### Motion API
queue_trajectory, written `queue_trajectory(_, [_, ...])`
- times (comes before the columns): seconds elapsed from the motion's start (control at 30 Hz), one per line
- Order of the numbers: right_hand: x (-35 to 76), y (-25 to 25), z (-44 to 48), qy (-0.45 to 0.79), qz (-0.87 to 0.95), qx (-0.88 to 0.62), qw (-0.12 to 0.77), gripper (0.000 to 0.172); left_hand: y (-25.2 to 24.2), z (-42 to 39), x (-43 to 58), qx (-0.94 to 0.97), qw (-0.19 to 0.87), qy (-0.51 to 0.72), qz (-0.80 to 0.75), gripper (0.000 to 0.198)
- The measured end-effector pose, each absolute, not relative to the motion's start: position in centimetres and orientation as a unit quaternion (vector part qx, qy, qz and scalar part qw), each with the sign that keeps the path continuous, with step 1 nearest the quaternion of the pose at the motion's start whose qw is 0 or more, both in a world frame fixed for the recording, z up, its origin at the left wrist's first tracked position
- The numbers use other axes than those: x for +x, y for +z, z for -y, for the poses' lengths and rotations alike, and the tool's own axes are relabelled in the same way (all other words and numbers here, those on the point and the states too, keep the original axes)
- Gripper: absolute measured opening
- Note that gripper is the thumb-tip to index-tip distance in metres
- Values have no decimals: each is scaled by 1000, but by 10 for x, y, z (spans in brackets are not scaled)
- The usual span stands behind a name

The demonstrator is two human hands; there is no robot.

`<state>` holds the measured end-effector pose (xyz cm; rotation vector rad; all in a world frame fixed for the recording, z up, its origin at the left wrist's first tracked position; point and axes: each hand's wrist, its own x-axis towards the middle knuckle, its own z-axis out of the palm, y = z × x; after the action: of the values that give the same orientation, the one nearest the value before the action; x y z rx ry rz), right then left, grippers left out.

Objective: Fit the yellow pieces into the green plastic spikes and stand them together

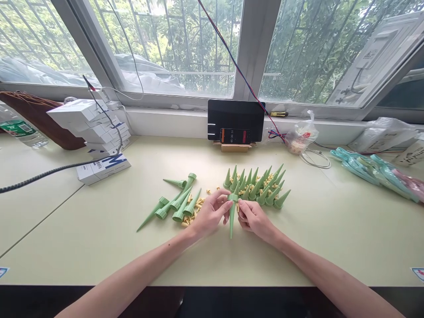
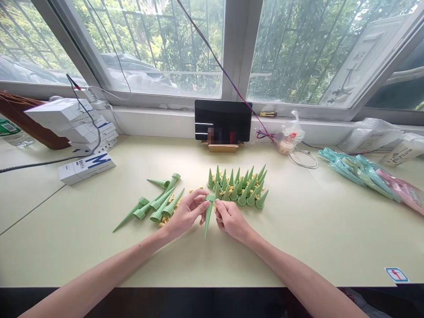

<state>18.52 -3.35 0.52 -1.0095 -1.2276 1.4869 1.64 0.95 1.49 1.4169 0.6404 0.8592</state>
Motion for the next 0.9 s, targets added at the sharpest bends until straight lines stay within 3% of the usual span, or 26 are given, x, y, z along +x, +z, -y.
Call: queue_trajectory(0.9, [188,1,29,680,428,-368,467,48,17,-7,16,581,685,272,-344,59])
